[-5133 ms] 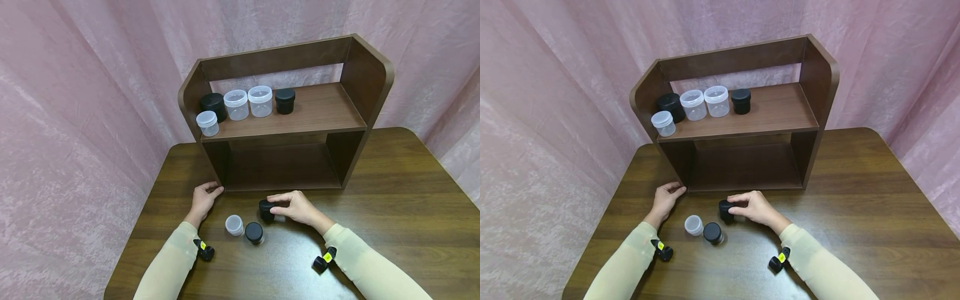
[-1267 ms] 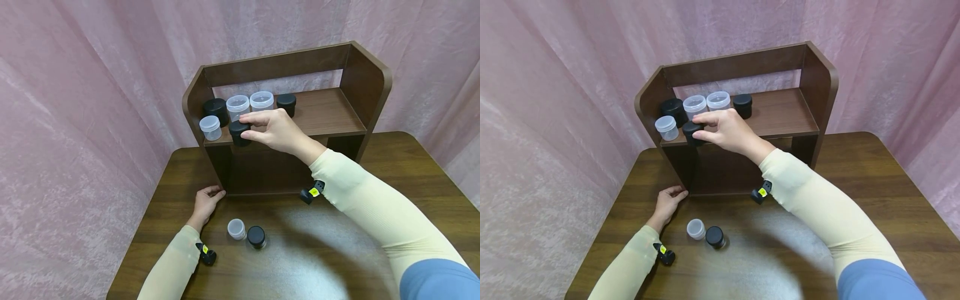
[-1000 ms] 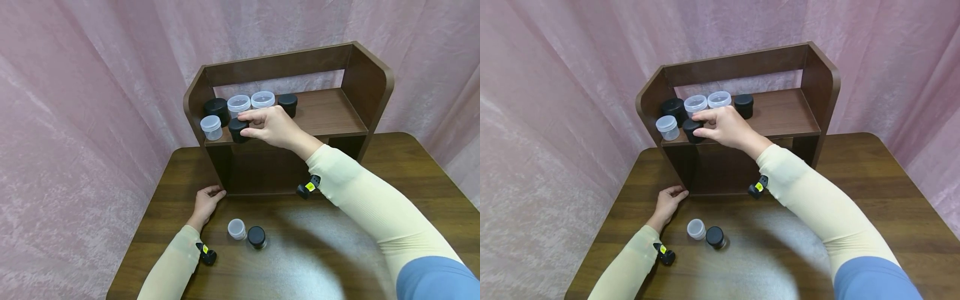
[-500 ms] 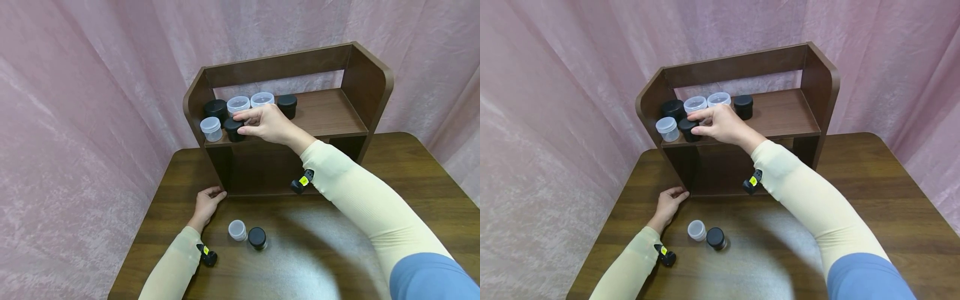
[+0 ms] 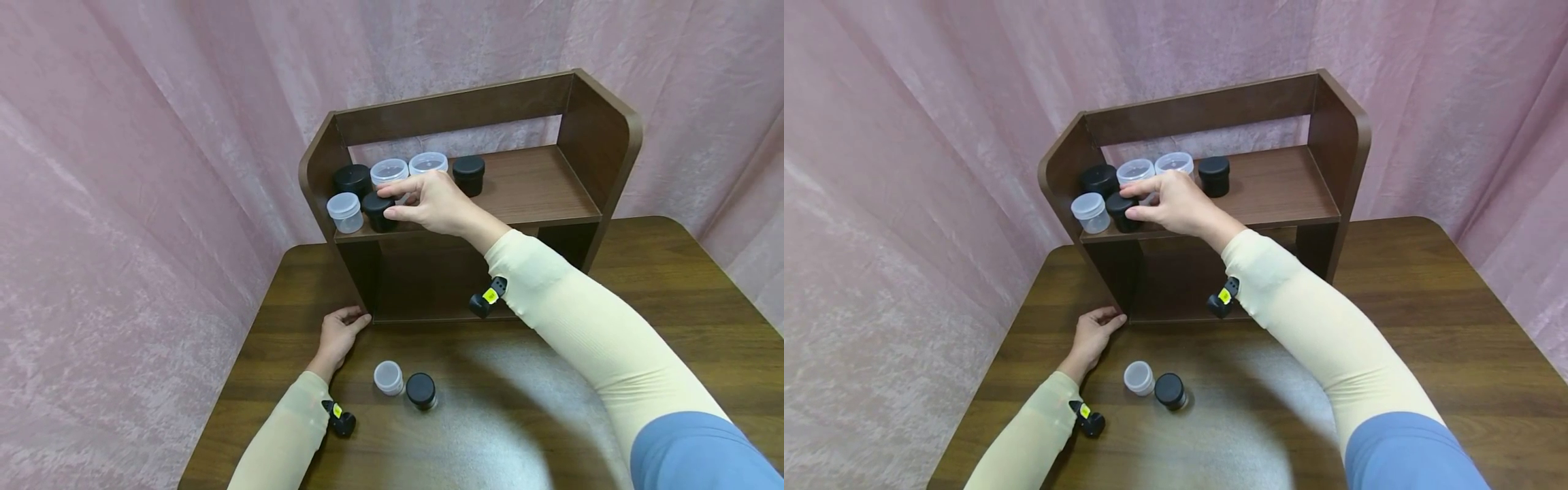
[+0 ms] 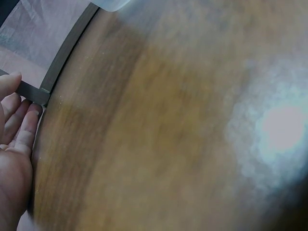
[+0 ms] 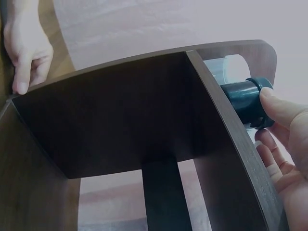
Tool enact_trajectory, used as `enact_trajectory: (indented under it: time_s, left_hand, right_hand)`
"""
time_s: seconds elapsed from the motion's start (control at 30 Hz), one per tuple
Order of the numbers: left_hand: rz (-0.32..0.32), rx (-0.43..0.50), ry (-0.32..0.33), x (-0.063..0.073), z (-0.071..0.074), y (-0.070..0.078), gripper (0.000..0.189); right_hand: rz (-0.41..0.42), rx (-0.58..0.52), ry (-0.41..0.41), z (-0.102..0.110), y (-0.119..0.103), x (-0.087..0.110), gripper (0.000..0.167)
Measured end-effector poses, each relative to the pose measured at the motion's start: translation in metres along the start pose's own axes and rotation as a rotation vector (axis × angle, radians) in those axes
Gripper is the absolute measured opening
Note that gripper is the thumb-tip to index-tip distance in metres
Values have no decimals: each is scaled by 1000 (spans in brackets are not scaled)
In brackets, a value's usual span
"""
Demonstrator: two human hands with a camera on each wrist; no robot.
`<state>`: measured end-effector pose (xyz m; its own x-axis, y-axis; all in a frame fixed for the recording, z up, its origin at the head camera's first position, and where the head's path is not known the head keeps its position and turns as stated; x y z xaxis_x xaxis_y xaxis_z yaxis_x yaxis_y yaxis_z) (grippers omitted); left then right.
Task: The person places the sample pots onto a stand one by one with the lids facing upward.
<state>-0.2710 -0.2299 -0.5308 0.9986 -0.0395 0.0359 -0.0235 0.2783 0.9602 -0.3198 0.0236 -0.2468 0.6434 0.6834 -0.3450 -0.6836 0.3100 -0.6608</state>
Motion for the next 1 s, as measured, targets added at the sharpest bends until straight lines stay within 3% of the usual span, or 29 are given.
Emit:
enact_trajectory:
  time_s: [0.63, 1.0]
  left_hand:
    - [-25, 1, 3, 1, 2, 1, 32]
    - [-32, 9, 3, 0, 1, 1, 30]
  right_hand:
    - [-22, 30, 26, -3, -3, -1, 33]
    - [19, 85, 59, -3, -3, 1, 31]
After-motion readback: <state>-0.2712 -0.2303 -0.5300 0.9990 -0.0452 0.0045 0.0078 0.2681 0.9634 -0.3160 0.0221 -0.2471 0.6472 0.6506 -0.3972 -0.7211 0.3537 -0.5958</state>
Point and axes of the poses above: each hand's wrist, its own x-axis away from the middle knuckle, its own z-axis out of the back of the hand, y = z × x, the point moved 4 cm from there along -x, towards the middle knuckle, and after that the axes turned 11 degrees about -y, right-handed, at the moved point
